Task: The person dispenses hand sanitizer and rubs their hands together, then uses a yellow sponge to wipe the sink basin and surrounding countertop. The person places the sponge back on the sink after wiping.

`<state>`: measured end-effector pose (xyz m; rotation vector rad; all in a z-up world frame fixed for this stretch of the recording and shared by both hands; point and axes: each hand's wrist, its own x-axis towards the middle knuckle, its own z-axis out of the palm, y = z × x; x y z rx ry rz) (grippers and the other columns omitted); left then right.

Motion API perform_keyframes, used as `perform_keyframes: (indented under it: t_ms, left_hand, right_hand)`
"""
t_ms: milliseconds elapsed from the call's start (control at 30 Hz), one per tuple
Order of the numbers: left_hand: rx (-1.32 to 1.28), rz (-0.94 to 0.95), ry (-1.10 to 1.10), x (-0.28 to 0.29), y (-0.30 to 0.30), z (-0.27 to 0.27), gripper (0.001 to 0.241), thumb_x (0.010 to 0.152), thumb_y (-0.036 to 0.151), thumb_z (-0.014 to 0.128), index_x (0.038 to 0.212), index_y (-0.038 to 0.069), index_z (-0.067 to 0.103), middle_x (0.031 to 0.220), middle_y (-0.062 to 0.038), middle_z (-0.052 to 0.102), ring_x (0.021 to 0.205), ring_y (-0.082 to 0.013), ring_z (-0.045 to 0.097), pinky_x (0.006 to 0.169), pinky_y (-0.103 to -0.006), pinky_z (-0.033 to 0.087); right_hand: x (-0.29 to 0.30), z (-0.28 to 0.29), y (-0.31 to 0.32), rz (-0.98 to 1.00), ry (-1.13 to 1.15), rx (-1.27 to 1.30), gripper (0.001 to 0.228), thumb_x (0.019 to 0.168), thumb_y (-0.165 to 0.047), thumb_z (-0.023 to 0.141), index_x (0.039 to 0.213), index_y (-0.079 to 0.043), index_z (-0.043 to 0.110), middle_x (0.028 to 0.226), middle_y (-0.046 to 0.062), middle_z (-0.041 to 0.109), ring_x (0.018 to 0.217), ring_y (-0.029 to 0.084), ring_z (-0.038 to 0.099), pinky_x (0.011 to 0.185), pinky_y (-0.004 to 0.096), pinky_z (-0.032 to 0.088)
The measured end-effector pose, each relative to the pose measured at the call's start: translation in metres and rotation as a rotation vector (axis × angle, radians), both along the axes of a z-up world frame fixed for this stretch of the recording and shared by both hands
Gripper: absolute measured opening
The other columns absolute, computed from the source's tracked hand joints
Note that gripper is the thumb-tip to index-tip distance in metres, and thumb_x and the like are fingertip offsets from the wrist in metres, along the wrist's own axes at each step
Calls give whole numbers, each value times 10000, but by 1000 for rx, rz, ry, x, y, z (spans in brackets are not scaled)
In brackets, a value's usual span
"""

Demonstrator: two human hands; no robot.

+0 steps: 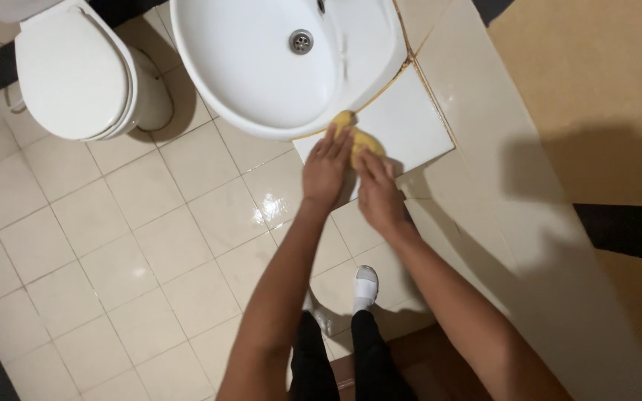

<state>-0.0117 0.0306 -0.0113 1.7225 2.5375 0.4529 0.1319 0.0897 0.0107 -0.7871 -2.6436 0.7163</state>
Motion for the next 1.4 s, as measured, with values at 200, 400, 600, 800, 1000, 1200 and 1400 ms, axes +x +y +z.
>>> perform_keyframes:
  t_ms: [200, 400, 600, 800, 1000, 1200, 1400]
  left_hand:
    - [79, 101, -47, -9, -64, 17, 487, 965, 56, 602, 1450, 96, 591, 1590, -32, 493, 1525, -231, 361, 1167, -428, 398]
    - [111, 109, -29, 0, -50, 20, 552, 949, 34, 567, 1500, 52, 550, 1604, -66, 473, 1521, -272, 355, 1180, -414, 390]
    - [23, 10, 23, 25, 9, 4, 602, 965, 49, 564, 1554, 114, 457, 1666, -23, 384, 1577, -263, 280, 1215, -400, 361]
    - [-73, -62, -53, 56, 95, -1, 669, 980, 114, 529, 1615, 173, 327, 1706, 24, 235, 1587, -220, 150, 1254, -380, 301]
    - [-223, -153, -20, 48, 115, 17, 677, 1018, 240, 492, 1631, 159, 214, 1707, 16, 201, 1585, -253, 109, 1234, -435, 260]
    - [-163, -127, -44, 41, 82, 23, 697, 1010, 188, 515, 1649, 195, 237, 1709, 37, 230, 1592, -240, 130, 1264, -486, 246]
    - [-74, -37, -39, 22, 23, 12, 652, 978, 107, 529, 1606, 184, 371, 1702, 14, 279, 1576, -258, 215, 1242, -528, 278]
  right_hand:
    - [-13, 10, -39, 167, 98, 19, 568, 904, 75, 595, 1461, -28, 559, 1558, 113, 503, 1388, 328, 478, 1136, 401, 488]
    - [-7, 32, -23, 155, 39, 114, 594, 887, 46, 624, 1467, -63, 561, 1498, 136, 492, 1357, 370, 455, 1077, 436, 485]
    - [28, -9, 36, 45, -34, 205, 597, 950, 73, 605, 1490, -180, 577, 1562, 57, 460, 1433, 314, 447, 1136, 434, 487]
    - [63, 8, 87, -69, -130, 237, 668, 881, 94, 632, 1502, -143, 569, 1652, 176, 344, 1438, 435, 381, 1100, 453, 467]
    - [58, 20, 90, -112, 40, 138, 571, 937, 12, 679, 1487, -99, 571, 1628, 216, 340, 1419, 458, 363, 1157, 473, 409]
    - [47, -6, 78, -158, 52, 64, 469, 1013, 32, 606, 1465, -91, 612, 1584, 186, 468, 1419, 395, 410, 1174, 419, 437]
    - [26, -5, 39, -52, 138, 67, 368, 1047, -53, 601, 1408, -119, 627, 1555, 177, 503, 1420, 386, 446, 1182, 419, 433]
